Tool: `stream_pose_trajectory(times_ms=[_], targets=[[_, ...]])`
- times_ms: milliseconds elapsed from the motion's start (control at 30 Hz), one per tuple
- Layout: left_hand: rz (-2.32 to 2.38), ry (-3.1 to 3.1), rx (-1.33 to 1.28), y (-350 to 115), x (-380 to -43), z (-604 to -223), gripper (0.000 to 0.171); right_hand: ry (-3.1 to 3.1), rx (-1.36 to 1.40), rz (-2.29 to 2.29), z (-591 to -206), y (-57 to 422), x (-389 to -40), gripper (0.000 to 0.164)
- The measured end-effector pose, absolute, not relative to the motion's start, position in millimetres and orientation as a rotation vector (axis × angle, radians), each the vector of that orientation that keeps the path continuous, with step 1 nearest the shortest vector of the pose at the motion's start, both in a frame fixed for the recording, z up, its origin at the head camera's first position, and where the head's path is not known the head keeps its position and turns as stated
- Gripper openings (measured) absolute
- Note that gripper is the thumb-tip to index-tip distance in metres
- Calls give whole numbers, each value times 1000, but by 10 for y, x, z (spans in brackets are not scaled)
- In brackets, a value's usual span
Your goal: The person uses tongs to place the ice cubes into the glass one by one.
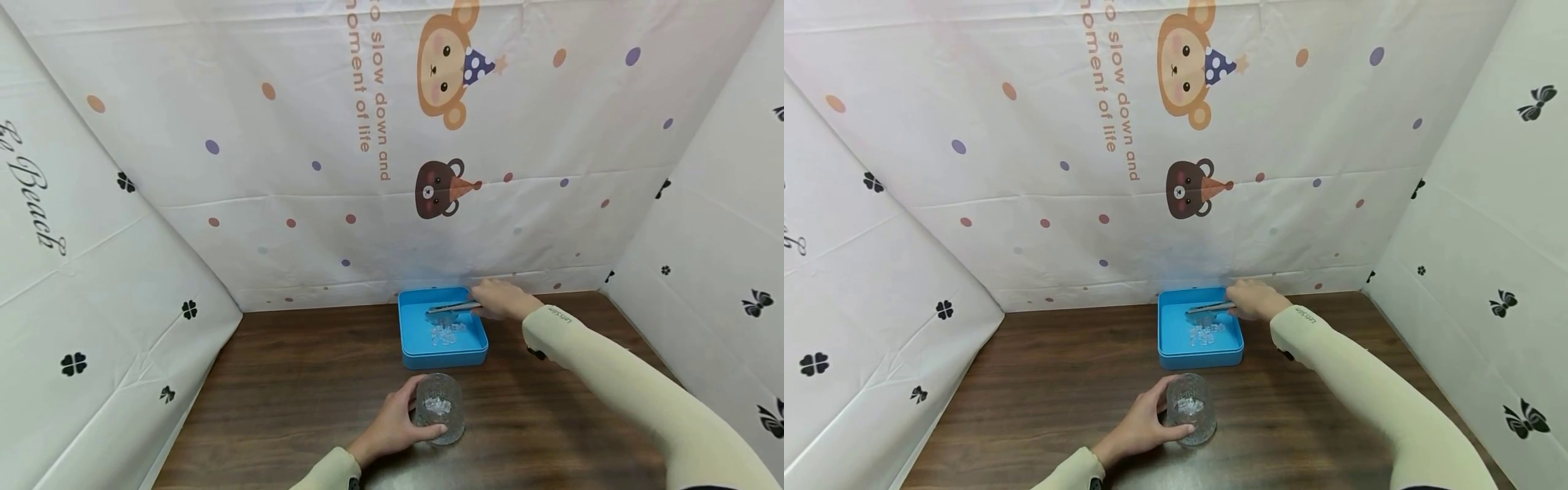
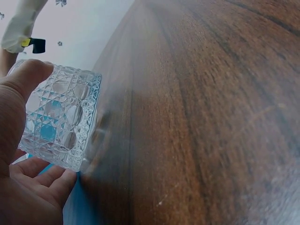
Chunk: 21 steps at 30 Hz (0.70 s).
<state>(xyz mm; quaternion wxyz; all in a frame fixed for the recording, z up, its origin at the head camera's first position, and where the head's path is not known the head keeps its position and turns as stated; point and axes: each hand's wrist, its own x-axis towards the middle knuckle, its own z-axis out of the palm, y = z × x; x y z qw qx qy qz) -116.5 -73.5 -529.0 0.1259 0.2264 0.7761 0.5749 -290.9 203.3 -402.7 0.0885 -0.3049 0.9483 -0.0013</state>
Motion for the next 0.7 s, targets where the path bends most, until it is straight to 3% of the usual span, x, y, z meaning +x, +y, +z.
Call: stream_pose_trajectory(times_ms=[700], targets=[[1693,2252,668,-729,-1159,-5284,76,2839,-939,-50,-4055,2046,-2882,32]])
